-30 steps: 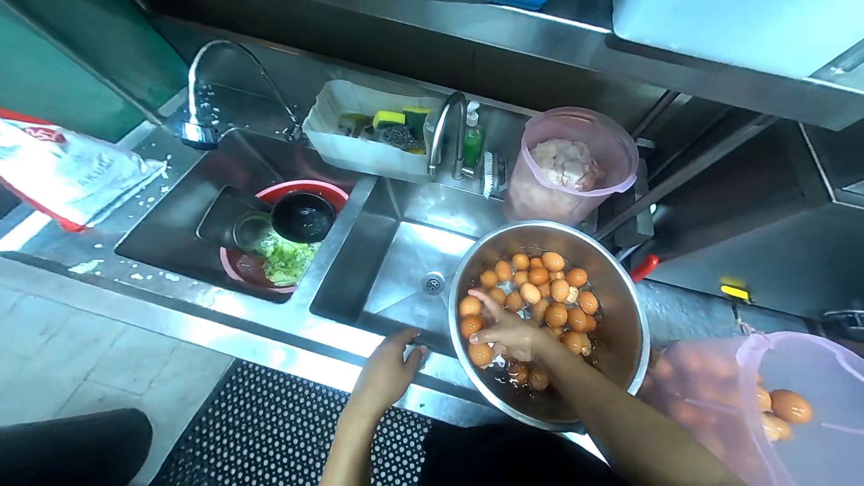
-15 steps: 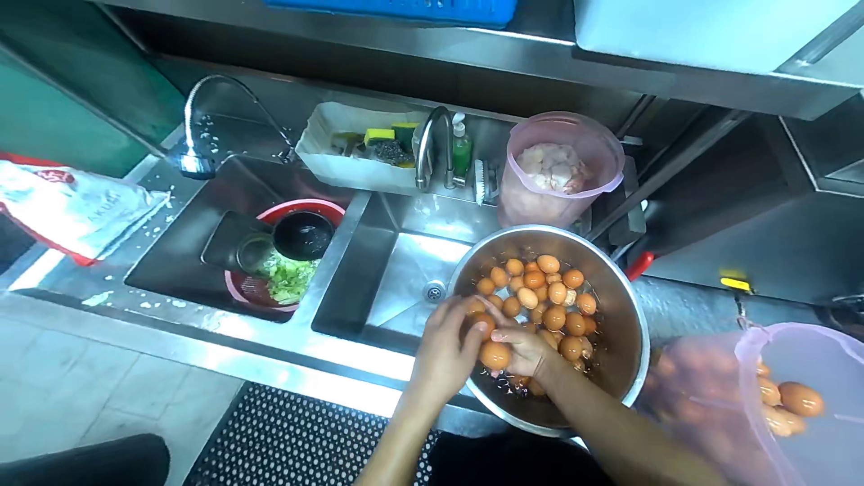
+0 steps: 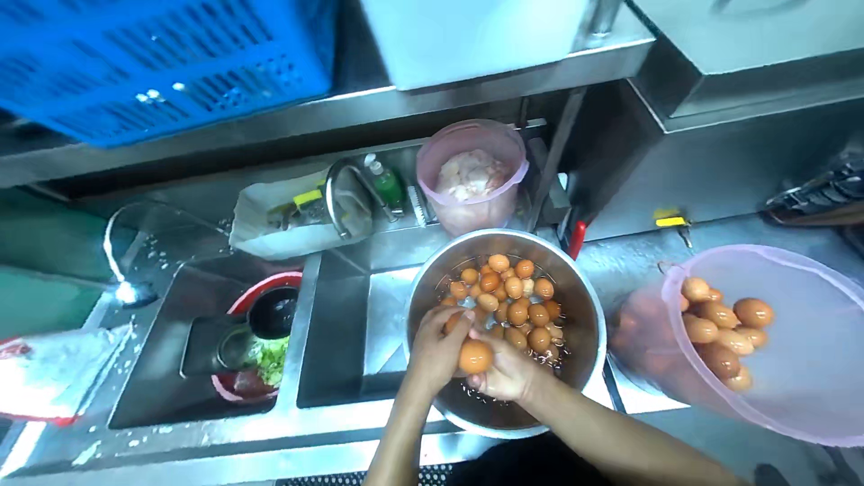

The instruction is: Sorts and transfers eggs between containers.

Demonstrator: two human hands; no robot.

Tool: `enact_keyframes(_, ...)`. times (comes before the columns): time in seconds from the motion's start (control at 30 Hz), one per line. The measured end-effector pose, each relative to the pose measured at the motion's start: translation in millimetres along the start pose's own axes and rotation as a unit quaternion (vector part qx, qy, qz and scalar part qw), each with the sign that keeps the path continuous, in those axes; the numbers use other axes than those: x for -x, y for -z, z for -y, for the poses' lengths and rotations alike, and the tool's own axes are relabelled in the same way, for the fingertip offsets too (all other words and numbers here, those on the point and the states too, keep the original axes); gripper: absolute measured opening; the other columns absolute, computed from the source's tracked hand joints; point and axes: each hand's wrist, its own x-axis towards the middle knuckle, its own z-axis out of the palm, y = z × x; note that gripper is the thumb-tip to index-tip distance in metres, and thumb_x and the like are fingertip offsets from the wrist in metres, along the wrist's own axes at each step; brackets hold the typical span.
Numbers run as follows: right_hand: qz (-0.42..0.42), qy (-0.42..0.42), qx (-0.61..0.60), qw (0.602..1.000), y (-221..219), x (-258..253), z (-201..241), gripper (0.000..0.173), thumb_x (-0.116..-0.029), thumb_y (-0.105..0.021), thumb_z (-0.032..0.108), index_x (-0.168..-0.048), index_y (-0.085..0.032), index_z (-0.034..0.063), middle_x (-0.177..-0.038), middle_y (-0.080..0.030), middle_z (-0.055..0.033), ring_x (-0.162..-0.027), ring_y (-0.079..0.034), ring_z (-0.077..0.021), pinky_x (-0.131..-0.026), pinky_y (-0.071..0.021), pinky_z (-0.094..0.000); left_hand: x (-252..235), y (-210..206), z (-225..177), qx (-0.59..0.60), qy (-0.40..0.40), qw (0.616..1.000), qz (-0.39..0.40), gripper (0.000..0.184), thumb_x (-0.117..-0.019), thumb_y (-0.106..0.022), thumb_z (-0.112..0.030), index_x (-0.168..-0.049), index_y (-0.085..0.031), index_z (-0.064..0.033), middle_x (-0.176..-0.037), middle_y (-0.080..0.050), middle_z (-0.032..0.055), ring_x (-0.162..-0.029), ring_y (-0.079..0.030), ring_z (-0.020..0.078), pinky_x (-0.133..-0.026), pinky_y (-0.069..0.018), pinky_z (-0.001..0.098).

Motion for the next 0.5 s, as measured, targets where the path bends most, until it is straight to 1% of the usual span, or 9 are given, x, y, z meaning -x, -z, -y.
enact_keyframes(0.1,0.015,0.006,0.001,1.0,-9,7,4,0.034,-0.1045,-0.054,0.028,-0.138,-0.047,0.0255,-0.11,-0.069,-0.0132,-0.083,-0.072,-0.022,-0.06,-0.0591,-0.0298,5,1,-10,-0.023,-0.043,0.999,-0.005,0.039,-0.0991,-0.056,-0.053,-0.117,-0.075,-0.0238,-0.132,-0.064,-0.0013,-0.127,-0.057,0.0174,-0.106,-0.05,0.0478)
enact_keyframes(0.13,0.026,0.017,0.02,0.999,-13,10,9,0.043,-0.1035,-0.054,0.027,-0.144,-0.042,0.0311,-0.111,-0.068,-0.012,-0.082,-0.071,-0.0216,-0.059,-0.0584,-0.0305,8,0,-16,-0.025,-0.071,0.997,-0.009,0.039,-0.1001,-0.054,-0.052,-0.119,-0.074,-0.024,-0.134,-0.063,-0.0016,-0.129,-0.056,0.0173,-0.107,-0.0496,0.047)
enact_keyframes(0.2,0.056,0.049,0.063,0.995,-23,21,21,0.063,-0.1002,-0.055,0.021,-0.154,-0.027,0.04,-0.115,-0.065,-0.0127,-0.082,-0.07,-0.024,-0.058,-0.0587,-0.0342,15,-2,-35,-0.041,-0.123,0.991,-0.019,0.044,-0.1007,-0.051,-0.052,-0.129,-0.071,-0.0241,-0.142,-0.059,0.0001,-0.137,-0.05,0.0187,-0.112,-0.0453,0.0472)
enact_keyframes(0.23,0.066,0.069,0.081,0.992,-30,30,31,0.073,-0.0984,-0.057,0.018,-0.157,-0.02,0.0416,-0.116,-0.064,-0.0145,-0.082,-0.07,-0.0261,-0.057,-0.0593,-0.0367,19,-4,-47,-0.048,-0.15,0.987,-0.022,0.049,-0.1006,-0.05,-0.054,-0.134,-0.068,-0.0225,-0.148,-0.055,0.0023,-0.141,-0.047,0.0207,-0.114,-0.0425,0.048)
enact_keyframes(0.3,0.073,0.104,0.135,0.983,-47,56,54,0.081,-0.097,-0.057,0.013,-0.159,-0.014,0.0423,-0.12,-0.061,-0.0166,-0.083,-0.07,-0.0287,-0.059,-0.0602,-0.0407,25,-13,-73,-0.048,-0.204,0.977,-0.021,0.058,-0.1009,-0.048,-0.058,-0.141,-0.062,-0.0187,-0.156,-0.048,0.0058,-0.146,-0.041,0.0242,-0.118,-0.0385,0.0489)
enact_keyframes(0.33,0.077,0.124,0.165,0.975,-55,73,66,0.083,-0.0967,-0.057,0.011,-0.16,-0.014,0.0418,-0.126,-0.06,-0.0163,-0.087,-0.069,-0.0289,-0.061,-0.0605,-0.0421,29,-20,-88,-0.045,-0.231,0.972,-0.015,0.061,-0.1012,-0.047,-0.059,-0.145,-0.058,-0.0179,-0.159,-0.044,0.0065,-0.147,-0.04,0.0244,-0.118,-0.0383,0.0479)
enact_keyframes(0.4,0.065,0.167,0.221,0.959,-65,113,92,0.083,-0.0936,-0.059,0.008,-0.16,-0.018,0.0378,-0.135,-0.056,-0.014,-0.094,-0.068,-0.0276,-0.065,-0.0608,-0.0433,34,-43,-120,-0.034,-0.283,0.959,0.009,0.064,-0.1017,-0.045,-0.061,-0.15,-0.052,-0.0198,-0.162,-0.038,0.0059,-0.148,-0.037,0.0239,-0.119,-0.0366,0.0471)
enact_keyframes(0.47,0.048,0.206,0.269,0.94,-65,157,118,0.085,-0.0899,-0.063,0.006,-0.159,-0.023,0.0356,-0.138,-0.054,-0.0117,-0.102,-0.066,-0.0266,-0.073,-0.0603,-0.0447,36,-74,-149,-0.026,-0.332,0.942,0.041,0.061,-0.1023,-0.044,-0.061,-0.153,-0.048,-0.027,-0.163,-0.034,0.0025,-0.149,-0.035,0.0225,-0.119,-0.0366,0.0479)
enact_keyframes(0.5,0.033,0.228,0.301,0.925,-63,180,131,0.086,-0.0878,-0.063,0.004,-0.159,-0.024,0.0349,-0.137,-0.055,-0.0102,-0.102,-0.066,-0.024,-0.076,-0.0602,-0.0423,36,-91,-164,-0.025,-0.349,0.935,0.062,0.06,-0.102,-0.045,-0.061,-0.154,-0.046,-0.0307,-0.164,-0.033,0.0008,-0.149,-0.034,0.0217,-0.118,-0.0381,0.048)
